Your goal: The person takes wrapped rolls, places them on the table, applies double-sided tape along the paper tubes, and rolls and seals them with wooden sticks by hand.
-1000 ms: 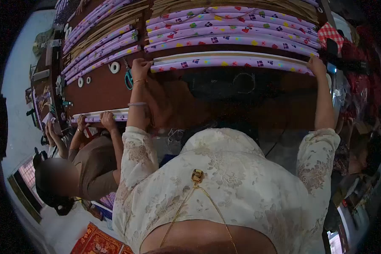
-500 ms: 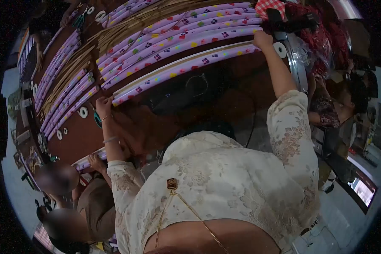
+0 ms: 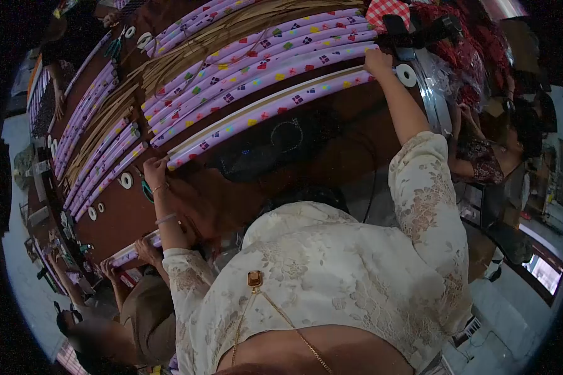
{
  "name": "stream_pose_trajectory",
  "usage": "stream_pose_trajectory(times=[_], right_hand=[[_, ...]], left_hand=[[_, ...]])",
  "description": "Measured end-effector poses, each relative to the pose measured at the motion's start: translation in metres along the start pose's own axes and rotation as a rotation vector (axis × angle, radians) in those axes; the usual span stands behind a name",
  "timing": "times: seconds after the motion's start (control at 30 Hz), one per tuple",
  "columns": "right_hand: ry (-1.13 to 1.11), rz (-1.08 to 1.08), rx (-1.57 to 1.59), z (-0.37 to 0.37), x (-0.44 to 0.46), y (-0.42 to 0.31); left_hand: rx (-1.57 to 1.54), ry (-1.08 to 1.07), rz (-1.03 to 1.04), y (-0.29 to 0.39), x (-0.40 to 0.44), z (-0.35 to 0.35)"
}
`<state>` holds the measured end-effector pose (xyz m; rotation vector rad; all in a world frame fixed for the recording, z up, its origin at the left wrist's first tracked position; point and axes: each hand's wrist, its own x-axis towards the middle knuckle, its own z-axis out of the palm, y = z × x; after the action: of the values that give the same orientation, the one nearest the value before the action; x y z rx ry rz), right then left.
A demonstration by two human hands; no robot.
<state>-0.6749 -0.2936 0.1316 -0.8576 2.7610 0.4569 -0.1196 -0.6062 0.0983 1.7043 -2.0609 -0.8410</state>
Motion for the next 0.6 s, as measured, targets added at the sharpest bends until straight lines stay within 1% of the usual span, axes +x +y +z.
stream_pose_trajectory(times=[0.03, 0.1, 0.17, 0.3, 0.4, 0.53, 0.6], right_hand=[[0.0, 0.0, 0.001, -0.001, 0.0, 0.0], [-0.108, 0.013, -0.002, -0.006, 0.0, -0.002], [-0.097, 0.006, -0.004, -0.001, 0.004, -0.001], [-0.059, -0.025, -0.031, 0.001, 0.006, 0.0], [-0.058, -0.005, -0.038, 0.0, 0.005, -0.001], [-0.055, 0.011, -0.089, -0.005, 0.004, 0.007], [-0.135, -0.025, -0.039, -0.011, 0.003, 0.018]], left_hand=[[0.0, 0.0, 0.0, -0.006, 0.002, 0.002], [-0.028, 0.013, 0.026, -0.012, 0.005, 0.004], [-0.045, 0.011, 0.022, -0.014, 0.005, 0.004], [-0.026, -0.008, -0.016, 0.008, -0.004, -0.003], [-0.078, -0.019, -0.016, 0.007, -0.003, -0.003], [-0.071, -0.014, -0.02, 0.004, -0.003, -0.002], [-0.003, -0.009, -0.009, 0.003, 0.0, -0.002]])
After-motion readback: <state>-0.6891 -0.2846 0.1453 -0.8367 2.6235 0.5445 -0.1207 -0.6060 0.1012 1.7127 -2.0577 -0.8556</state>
